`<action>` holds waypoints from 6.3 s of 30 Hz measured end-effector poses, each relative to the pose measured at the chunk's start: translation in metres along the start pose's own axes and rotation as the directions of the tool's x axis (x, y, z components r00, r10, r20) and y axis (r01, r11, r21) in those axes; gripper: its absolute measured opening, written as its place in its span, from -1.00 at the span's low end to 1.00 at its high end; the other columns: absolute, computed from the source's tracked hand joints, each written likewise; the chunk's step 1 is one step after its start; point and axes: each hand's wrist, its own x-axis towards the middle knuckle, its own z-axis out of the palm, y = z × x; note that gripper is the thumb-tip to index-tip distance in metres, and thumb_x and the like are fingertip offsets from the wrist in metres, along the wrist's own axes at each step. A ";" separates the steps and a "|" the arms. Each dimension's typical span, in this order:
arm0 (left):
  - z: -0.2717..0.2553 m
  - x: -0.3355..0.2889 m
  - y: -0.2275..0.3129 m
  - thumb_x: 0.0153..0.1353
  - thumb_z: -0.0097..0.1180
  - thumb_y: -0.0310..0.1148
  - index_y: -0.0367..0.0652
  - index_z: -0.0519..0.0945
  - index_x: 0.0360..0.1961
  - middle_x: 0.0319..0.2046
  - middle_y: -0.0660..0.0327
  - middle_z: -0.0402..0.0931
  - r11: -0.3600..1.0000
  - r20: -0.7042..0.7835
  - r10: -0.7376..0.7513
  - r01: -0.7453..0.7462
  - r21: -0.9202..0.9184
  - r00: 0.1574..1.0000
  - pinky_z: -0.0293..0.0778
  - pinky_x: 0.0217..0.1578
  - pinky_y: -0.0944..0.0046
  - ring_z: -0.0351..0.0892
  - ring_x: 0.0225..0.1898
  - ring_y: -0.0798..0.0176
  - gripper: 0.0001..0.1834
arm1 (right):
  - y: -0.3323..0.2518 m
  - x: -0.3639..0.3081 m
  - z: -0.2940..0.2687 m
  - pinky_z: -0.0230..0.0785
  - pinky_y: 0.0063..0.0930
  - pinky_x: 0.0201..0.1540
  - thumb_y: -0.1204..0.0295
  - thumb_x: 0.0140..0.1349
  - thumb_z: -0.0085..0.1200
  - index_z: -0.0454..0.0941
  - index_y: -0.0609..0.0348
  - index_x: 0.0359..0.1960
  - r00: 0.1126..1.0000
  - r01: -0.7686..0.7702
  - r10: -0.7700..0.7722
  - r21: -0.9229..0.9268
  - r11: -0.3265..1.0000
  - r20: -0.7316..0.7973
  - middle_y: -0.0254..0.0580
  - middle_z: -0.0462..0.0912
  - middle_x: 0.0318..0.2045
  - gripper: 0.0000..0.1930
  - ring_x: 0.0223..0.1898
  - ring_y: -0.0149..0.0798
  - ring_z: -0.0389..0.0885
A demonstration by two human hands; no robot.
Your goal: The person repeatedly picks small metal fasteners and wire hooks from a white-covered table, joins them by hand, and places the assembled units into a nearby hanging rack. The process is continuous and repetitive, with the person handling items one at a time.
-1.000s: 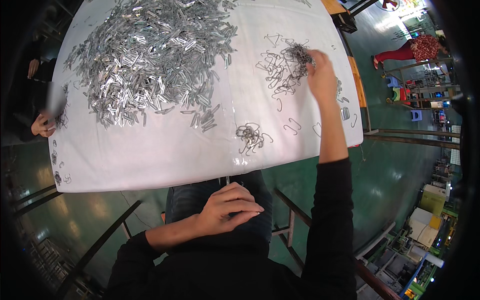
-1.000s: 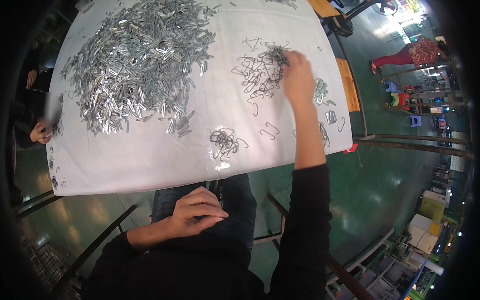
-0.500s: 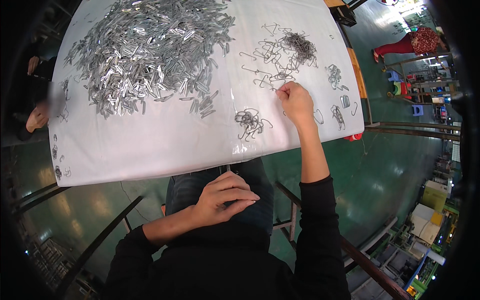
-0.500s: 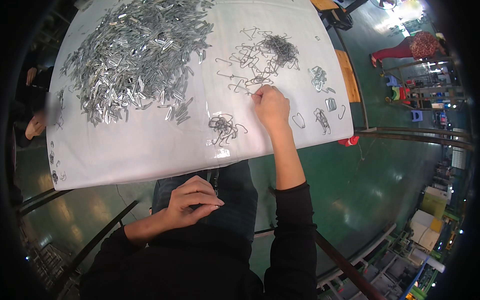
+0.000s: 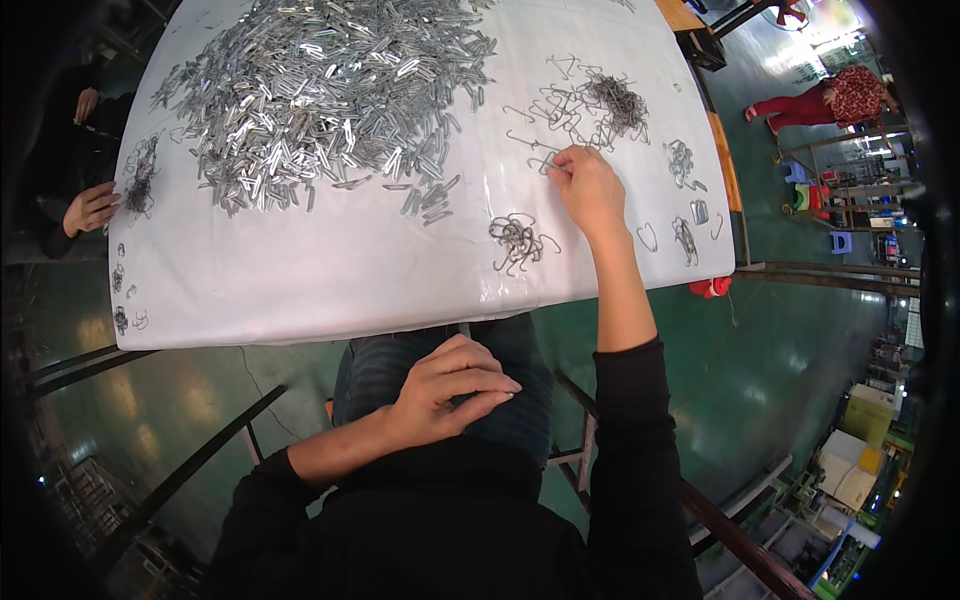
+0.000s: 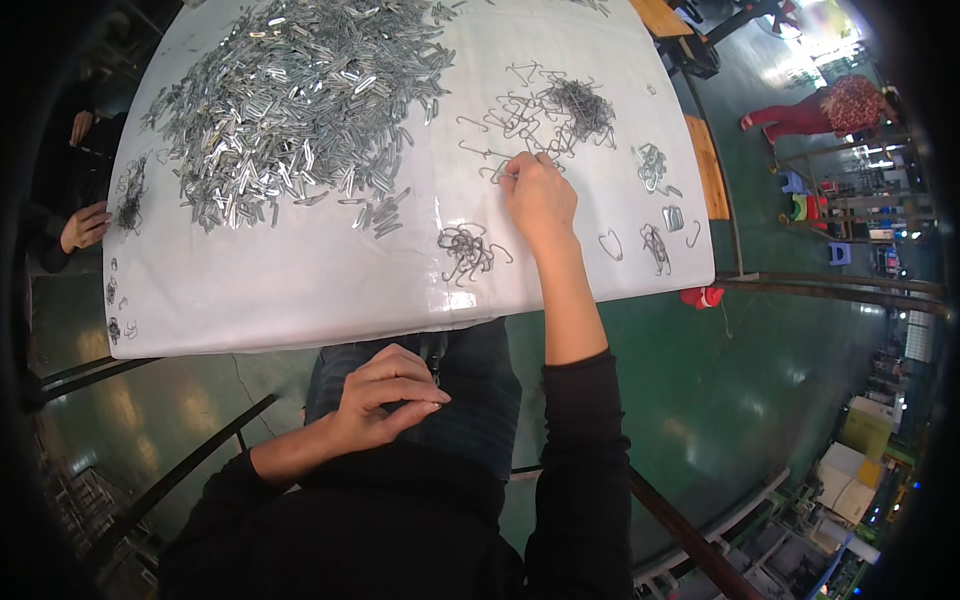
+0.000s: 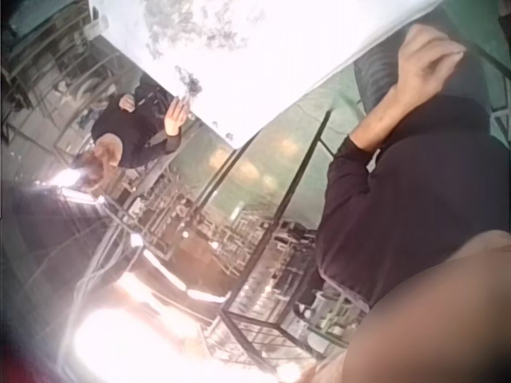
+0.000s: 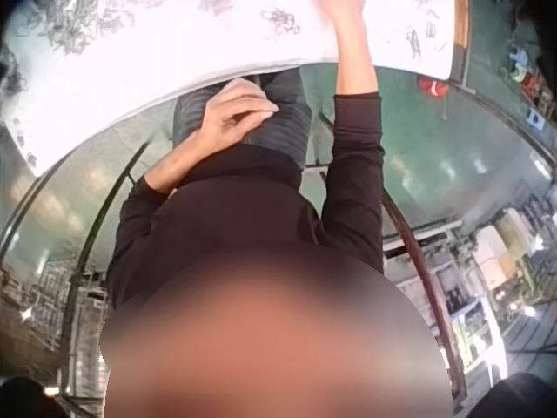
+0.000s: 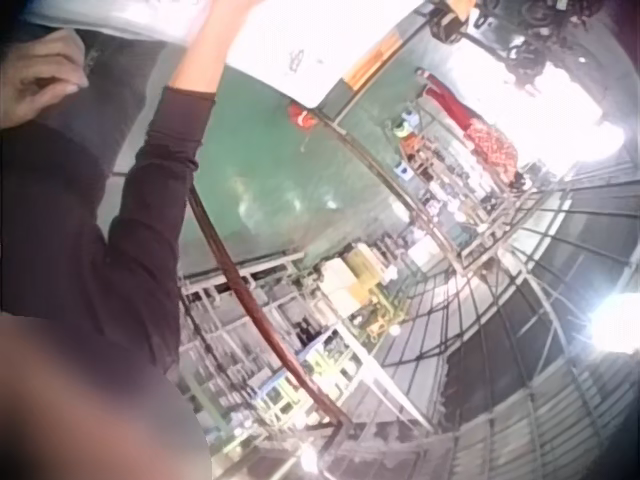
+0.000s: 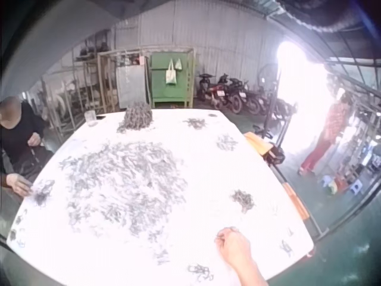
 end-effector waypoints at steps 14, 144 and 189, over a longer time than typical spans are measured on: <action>0.002 0.004 -0.001 -0.07 0.28 -0.60 -0.16 0.66 -0.35 -0.42 0.26 0.51 1.000 0.077 -0.015 0.015 0.001 0.997 0.40 -0.36 0.33 0.46 -0.33 0.25 -0.79 | 0.146 -0.075 -0.075 0.39 -0.28 -0.32 0.32 0.05 0.22 0.61 0.11 -0.33 0.837 -0.472 0.454 0.017 0.881 -0.306 -0.18 0.60 -0.37 -0.81 -0.35 -0.11 0.59; -0.082 0.070 -0.096 0.03 0.23 -0.38 -0.17 0.59 -0.40 -0.42 0.19 0.54 0.489 -0.426 -0.103 0.419 0.765 0.899 0.44 -0.32 0.15 0.53 -0.32 0.12 -0.87 | -0.074 -0.215 -0.024 0.26 -0.66 -0.32 0.69 0.02 0.20 0.53 0.27 -0.39 0.966 0.125 0.166 0.921 0.368 -0.197 -0.25 0.35 -0.24 -0.87 -0.36 -0.48 0.35; -0.013 0.005 0.036 0.03 0.24 -0.56 -0.19 0.64 -0.34 -0.39 0.28 0.62 0.968 -0.140 -0.170 0.192 0.161 0.975 0.43 -0.34 0.33 0.49 -0.36 0.29 -0.87 | -0.033 0.055 0.022 0.40 -0.20 -0.22 0.29 0.14 0.10 0.59 0.18 -0.31 0.972 0.139 -0.080 -0.267 0.954 0.222 -0.07 0.64 -0.33 -0.78 -0.30 -0.03 0.59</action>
